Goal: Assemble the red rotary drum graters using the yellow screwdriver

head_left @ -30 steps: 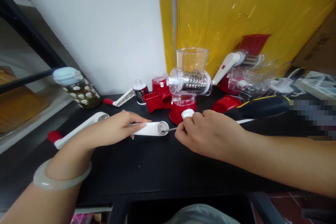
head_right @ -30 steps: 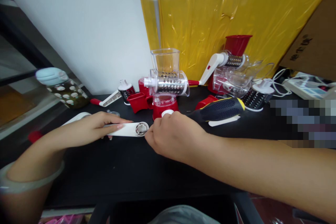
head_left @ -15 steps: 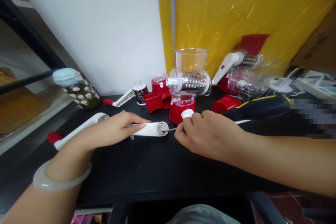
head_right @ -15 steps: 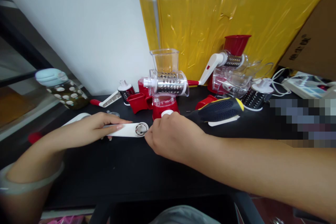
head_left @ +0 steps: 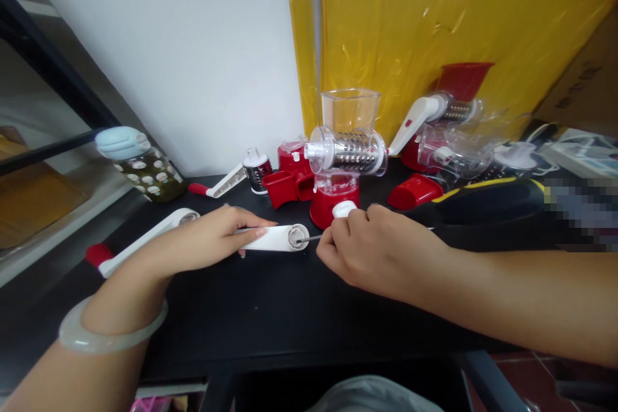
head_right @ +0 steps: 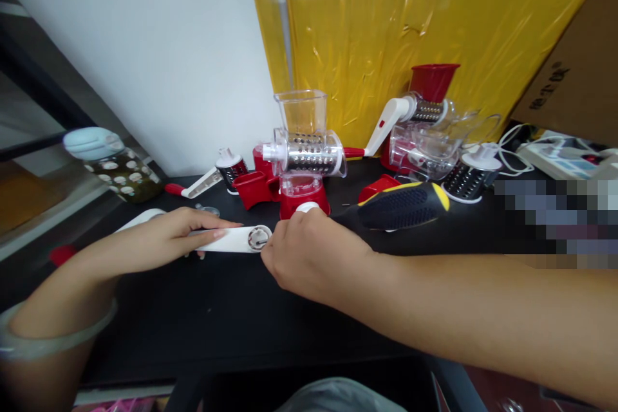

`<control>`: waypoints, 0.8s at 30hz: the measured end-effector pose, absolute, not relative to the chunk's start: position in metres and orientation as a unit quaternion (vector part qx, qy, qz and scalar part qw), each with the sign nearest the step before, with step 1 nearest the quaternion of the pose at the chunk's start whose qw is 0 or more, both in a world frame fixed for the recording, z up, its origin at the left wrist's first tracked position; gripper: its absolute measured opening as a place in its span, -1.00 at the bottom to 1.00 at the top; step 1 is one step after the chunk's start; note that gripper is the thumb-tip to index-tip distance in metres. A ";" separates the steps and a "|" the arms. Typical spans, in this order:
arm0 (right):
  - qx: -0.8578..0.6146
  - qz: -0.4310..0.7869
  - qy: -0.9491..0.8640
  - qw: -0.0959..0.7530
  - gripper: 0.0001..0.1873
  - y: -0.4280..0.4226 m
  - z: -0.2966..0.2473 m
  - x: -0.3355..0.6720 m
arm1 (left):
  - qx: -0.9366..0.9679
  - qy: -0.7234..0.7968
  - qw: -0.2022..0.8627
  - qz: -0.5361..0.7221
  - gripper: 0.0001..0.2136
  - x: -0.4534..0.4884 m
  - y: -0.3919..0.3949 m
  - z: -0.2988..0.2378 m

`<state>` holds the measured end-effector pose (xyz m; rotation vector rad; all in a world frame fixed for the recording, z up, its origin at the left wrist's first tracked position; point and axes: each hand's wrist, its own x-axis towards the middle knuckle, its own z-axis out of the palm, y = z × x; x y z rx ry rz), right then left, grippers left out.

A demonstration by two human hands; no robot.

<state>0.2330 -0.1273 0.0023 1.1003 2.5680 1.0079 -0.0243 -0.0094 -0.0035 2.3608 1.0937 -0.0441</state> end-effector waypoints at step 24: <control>0.344 0.393 0.847 0.102 -0.76 -0.133 0.002 0.226 | 0.875 0.403 0.266 -0.017 -0.59 -0.025 -0.008 -0.004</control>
